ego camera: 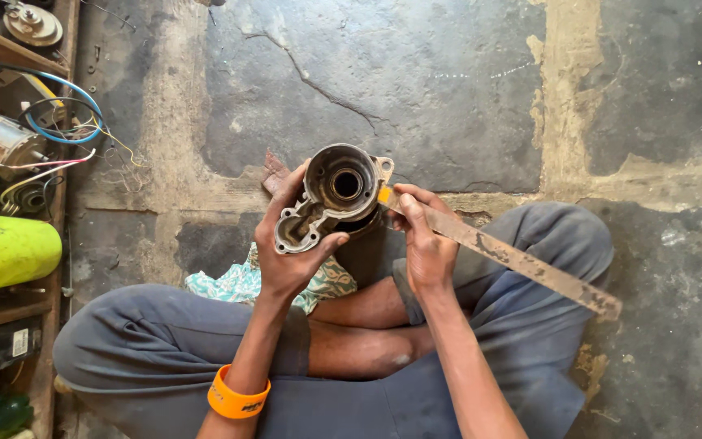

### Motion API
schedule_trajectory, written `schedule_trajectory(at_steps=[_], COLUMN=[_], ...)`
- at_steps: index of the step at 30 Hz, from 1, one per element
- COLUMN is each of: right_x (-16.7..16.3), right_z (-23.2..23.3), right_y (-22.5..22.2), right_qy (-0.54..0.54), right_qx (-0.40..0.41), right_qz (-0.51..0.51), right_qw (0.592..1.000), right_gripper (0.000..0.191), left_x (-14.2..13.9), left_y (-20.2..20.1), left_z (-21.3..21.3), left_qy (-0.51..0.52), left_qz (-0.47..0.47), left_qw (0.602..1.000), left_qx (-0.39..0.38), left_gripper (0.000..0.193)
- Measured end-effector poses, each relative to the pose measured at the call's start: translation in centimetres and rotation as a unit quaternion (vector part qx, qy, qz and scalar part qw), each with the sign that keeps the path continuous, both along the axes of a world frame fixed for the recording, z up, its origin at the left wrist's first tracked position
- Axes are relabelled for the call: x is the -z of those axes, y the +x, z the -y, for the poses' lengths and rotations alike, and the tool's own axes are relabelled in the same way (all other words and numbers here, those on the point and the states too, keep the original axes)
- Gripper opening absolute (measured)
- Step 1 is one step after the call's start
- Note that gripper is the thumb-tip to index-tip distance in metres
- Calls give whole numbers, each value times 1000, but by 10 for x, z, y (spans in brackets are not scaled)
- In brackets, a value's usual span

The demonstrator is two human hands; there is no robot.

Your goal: The person sits cross-legged on the floor and uses a metal file to smooth the inner surface of a cylindrical metal part. They repeatedly rotate the part and file different sections of the interior.

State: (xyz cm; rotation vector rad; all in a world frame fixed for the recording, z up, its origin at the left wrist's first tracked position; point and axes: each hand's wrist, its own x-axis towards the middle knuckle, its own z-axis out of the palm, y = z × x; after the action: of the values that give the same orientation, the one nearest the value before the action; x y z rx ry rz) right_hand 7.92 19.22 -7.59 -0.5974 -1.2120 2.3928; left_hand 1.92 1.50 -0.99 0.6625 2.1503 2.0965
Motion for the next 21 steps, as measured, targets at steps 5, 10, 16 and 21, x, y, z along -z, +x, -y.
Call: schedule_trajectory(at_steps=[5,10,16,21], right_x=[-14,-15,-7,-6], right_z=[2,-2,-2,-3], right_y=[0,1,0,0], right_qy=[32,64,33,96], right_qx=[-33,-43,-51,-36], right_qz=[26,34,16,24], right_qw=[999,996,998,994], right_gripper=[25,26,26,26], left_x=[4,0,-4,-3], left_y=[2,4,8,8], left_z=[-3,-8,-14,-14], left_qy=[-34,-44,-49,-33], left_qz=[-17,-14,-7,10], left_qw=[998,996,993,994], left_qx=[-47,-82,-106,-106], left_gripper=[76,68,67,68])
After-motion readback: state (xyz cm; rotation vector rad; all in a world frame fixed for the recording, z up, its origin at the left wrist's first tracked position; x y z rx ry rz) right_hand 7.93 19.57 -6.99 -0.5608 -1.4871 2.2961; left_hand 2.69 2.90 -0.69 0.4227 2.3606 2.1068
